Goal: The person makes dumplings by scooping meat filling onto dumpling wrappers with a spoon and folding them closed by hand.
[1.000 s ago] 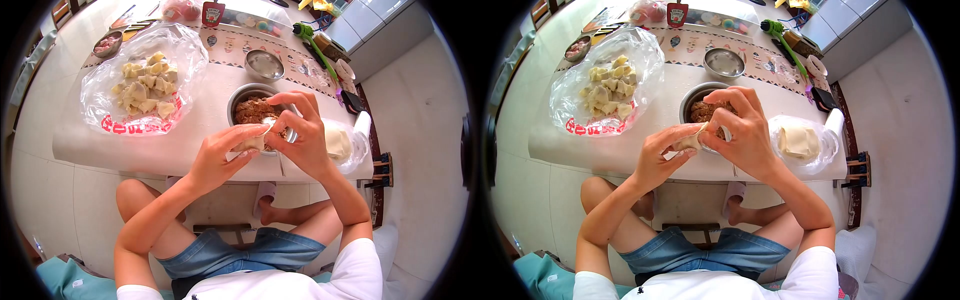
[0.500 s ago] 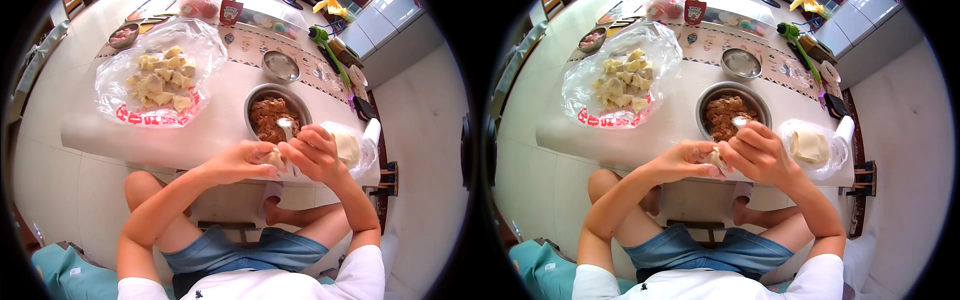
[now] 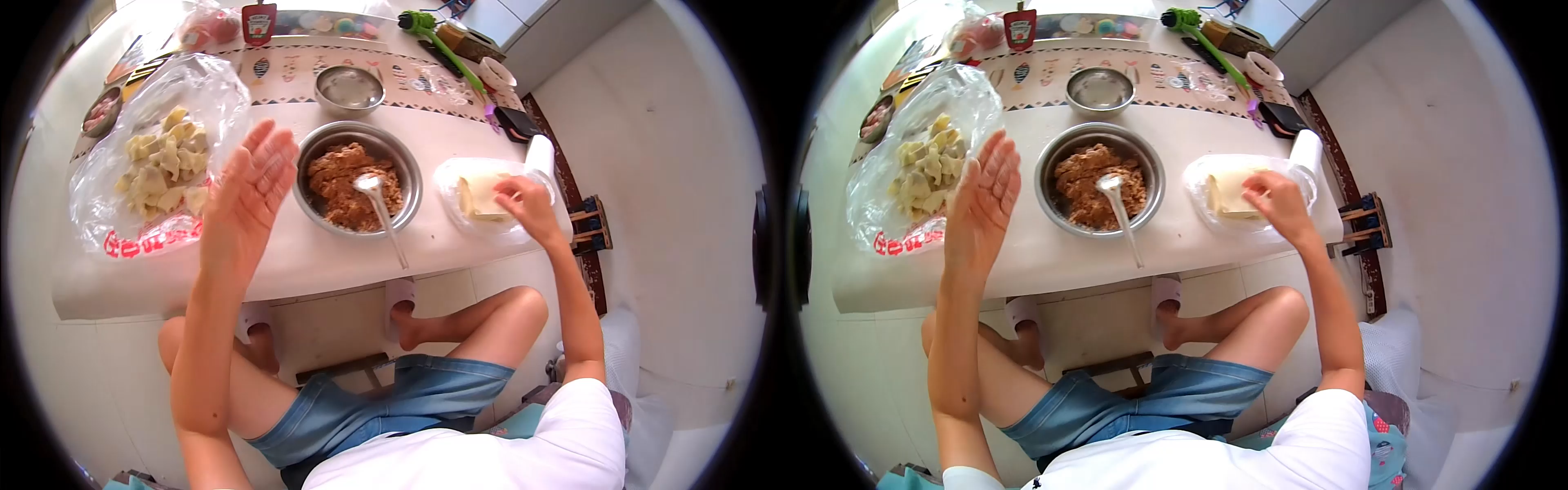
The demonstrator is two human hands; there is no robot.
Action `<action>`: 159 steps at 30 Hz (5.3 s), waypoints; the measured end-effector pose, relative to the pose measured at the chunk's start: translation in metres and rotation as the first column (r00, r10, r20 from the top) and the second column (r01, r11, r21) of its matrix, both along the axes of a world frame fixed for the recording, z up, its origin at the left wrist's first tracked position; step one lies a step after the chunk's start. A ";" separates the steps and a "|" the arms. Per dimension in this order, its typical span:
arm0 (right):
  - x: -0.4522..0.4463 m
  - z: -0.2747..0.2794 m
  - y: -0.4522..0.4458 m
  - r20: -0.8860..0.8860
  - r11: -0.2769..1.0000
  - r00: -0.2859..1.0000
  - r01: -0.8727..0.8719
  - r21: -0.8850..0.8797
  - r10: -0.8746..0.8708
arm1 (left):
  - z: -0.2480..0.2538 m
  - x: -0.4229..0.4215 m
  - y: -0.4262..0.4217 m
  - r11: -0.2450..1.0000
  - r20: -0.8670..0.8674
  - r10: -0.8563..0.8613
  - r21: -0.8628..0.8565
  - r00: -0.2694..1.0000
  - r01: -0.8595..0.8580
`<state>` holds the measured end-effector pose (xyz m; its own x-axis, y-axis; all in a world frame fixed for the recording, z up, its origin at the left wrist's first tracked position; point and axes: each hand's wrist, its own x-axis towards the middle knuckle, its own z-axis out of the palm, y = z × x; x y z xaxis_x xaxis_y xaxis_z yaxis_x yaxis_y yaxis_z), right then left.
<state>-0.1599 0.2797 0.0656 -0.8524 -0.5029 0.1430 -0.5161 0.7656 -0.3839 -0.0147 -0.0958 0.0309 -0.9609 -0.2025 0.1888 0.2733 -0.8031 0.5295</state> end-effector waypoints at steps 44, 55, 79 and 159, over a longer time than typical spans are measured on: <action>0.107 -0.004 -0.154 -0.525 0.485 0.311 -0.843 0.233 0.793 | -0.023 0.042 0.062 0.761 0.177 -0.641 0.274 0.747 0.588; 0.054 -0.038 -0.098 -0.287 0.730 0.672 -0.610 0.308 0.682 | -0.027 0.058 0.050 0.918 0.320 -0.372 0.262 0.871 0.296; 0.085 -0.044 -0.132 -0.389 0.693 0.758 -0.645 -0.322 0.524 | -0.038 0.056 0.055 0.941 0.513 -0.313 0.281 0.799 0.188; 0.108 -0.008 -0.128 -0.406 0.880 0.785 -0.459 0.127 0.468 | -0.008 0.038 0.039 0.848 0.117 -0.429 0.393 0.896 0.355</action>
<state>-0.0521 0.1517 0.0572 -0.3788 -0.8287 0.4120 -0.9162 0.3987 -0.0404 0.0236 -0.0564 0.0226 -0.9832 0.1817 -0.0195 -0.1819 -0.9629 0.1991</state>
